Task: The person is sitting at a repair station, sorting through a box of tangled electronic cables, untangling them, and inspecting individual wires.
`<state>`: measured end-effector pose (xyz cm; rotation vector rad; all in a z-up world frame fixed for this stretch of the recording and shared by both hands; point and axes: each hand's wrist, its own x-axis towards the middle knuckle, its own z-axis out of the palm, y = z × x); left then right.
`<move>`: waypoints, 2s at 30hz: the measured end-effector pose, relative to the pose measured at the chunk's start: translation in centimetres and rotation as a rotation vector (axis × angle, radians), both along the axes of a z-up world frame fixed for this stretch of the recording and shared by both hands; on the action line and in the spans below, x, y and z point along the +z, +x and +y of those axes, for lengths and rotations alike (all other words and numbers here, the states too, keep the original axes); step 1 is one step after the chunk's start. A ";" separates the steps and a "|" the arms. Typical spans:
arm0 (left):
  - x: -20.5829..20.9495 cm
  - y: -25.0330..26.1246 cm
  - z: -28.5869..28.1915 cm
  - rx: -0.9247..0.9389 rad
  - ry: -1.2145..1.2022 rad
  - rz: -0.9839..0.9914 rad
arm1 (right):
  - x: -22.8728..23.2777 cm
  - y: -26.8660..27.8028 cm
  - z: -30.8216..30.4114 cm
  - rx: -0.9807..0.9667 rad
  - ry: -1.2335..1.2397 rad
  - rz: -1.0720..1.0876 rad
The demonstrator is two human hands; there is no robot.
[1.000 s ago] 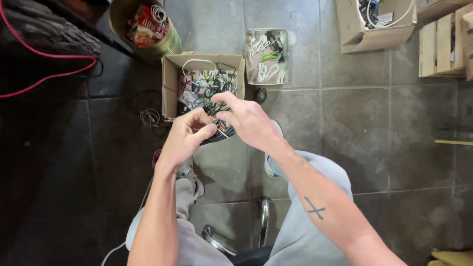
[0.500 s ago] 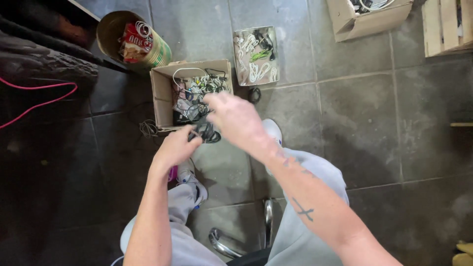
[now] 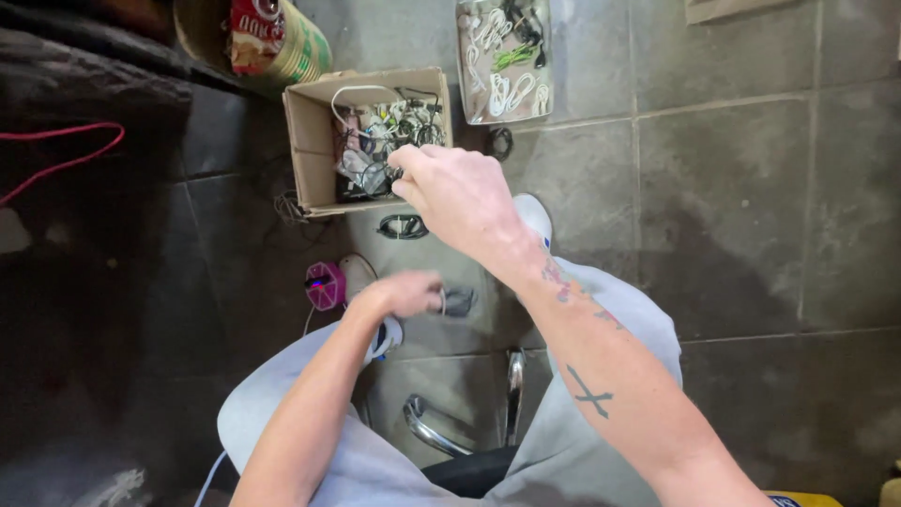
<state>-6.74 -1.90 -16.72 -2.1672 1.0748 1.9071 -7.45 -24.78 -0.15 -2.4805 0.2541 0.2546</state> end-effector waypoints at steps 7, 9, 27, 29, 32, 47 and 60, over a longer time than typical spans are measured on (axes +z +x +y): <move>5.1 5.0 -0.6 0.227 -0.183 -0.416 | 2.3 0.3 -0.5 -0.024 0.076 0.001; 9.0 5.2 -1.1 0.245 -0.208 -0.389 | 2.4 0.3 -0.1 -0.012 0.067 0.010; 4.8 -7.9 -4.1 0.012 -0.543 -0.339 | -5.5 6.6 4.1 0.203 -0.247 0.311; 4.7 -7.7 -3.7 0.095 -0.639 -0.527 | -12.7 7.3 4.7 0.242 -0.255 0.307; 7.7 -4.6 -3.1 0.244 -0.646 -0.583 | -26.7 11.1 6.5 0.346 -0.075 0.321; 12.8 -0.1 -1.0 0.336 -0.521 -0.369 | -26.1 11.9 7.5 0.367 -0.166 0.457; 20.6 5.3 4.8 1.137 -1.365 -0.560 | 0.4 -1.6 1.7 0.004 1.648 -0.002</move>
